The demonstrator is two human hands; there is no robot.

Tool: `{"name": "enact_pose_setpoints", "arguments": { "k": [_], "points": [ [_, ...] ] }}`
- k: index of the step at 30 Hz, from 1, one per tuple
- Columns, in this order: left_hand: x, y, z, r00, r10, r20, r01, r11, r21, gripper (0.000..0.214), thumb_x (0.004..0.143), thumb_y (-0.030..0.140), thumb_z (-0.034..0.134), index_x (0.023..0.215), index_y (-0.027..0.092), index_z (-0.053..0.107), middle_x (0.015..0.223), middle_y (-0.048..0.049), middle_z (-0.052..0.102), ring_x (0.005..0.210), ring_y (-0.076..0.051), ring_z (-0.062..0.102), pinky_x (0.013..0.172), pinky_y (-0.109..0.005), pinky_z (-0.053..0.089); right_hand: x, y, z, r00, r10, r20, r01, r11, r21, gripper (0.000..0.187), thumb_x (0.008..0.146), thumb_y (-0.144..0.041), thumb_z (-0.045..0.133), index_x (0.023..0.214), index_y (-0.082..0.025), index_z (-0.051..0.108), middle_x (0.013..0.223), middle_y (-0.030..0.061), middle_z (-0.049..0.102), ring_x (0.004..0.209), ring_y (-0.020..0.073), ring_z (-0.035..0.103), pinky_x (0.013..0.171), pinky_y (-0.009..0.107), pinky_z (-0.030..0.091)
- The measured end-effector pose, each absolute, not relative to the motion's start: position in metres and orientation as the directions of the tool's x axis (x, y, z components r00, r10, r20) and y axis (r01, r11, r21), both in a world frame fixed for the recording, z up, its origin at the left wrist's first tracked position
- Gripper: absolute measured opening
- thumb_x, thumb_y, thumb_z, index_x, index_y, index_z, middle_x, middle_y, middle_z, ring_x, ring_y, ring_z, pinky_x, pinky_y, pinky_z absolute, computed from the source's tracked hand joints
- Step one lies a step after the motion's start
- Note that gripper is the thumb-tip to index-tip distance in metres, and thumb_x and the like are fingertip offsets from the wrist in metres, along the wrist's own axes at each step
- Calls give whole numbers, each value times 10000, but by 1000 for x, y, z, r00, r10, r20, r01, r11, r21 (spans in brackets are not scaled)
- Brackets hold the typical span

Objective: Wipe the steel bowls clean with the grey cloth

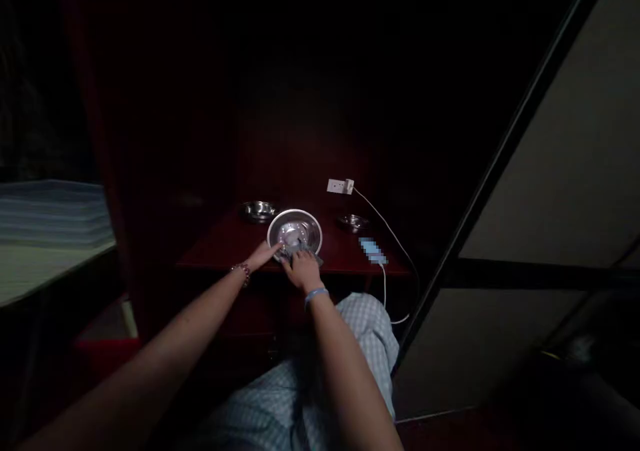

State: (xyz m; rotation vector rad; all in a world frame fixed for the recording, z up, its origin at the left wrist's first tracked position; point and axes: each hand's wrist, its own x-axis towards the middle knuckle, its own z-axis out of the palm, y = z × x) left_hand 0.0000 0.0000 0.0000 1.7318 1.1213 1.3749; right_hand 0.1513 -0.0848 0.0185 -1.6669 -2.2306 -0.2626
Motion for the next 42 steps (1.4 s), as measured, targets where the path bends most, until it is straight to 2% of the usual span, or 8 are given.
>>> {"name": "enact_pose_setpoints", "arguments": {
  "k": [6,12,23,37,42],
  "points": [
    [-2,5,-6,38,945,326,170,-328,929,582,651,544,654,1027,100,658,1083,-156,718,1055,-310,645,943,-409,488,144,-88,13,-401,820,409,869,481,-112,671,926,-564,408,1335,-36,476,1341,214,541,1258,290,490,1092,405,324],
    [-1,5,-6,16,932,363,75,-363,929,586,632,518,679,1044,102,647,1119,-165,705,1103,-308,625,984,-411,453,141,-88,9,-461,761,457,787,588,-186,750,891,-580,470,1388,-23,400,1397,232,479,1300,289,450,1102,412,321],
    [-3,8,-7,53,922,383,55,-386,921,607,606,490,726,1055,89,645,1158,-179,687,1115,-308,619,1005,-408,435,143,-88,5,-488,746,452,781,605,-156,789,866,-559,518,1408,-13,346,1431,253,427,1334,313,406,1124,450,289],
    [-3,7,-6,45,923,382,61,-384,921,567,593,499,729,988,97,665,1093,-167,710,1091,-316,628,1006,-429,436,142,-89,4,-496,744,447,793,599,-116,807,849,-531,547,1419,-1,331,1442,259,408,1346,324,386,1116,443,301],
    [-3,7,-6,28,919,393,63,-394,917,587,593,493,720,1023,97,658,1134,-175,698,1117,-324,617,1020,-434,424,143,-88,4,-499,748,437,791,600,-123,827,842,-523,557,1421,20,324,1450,262,394,1346,332,378,1120,438,289]
  ]
}}
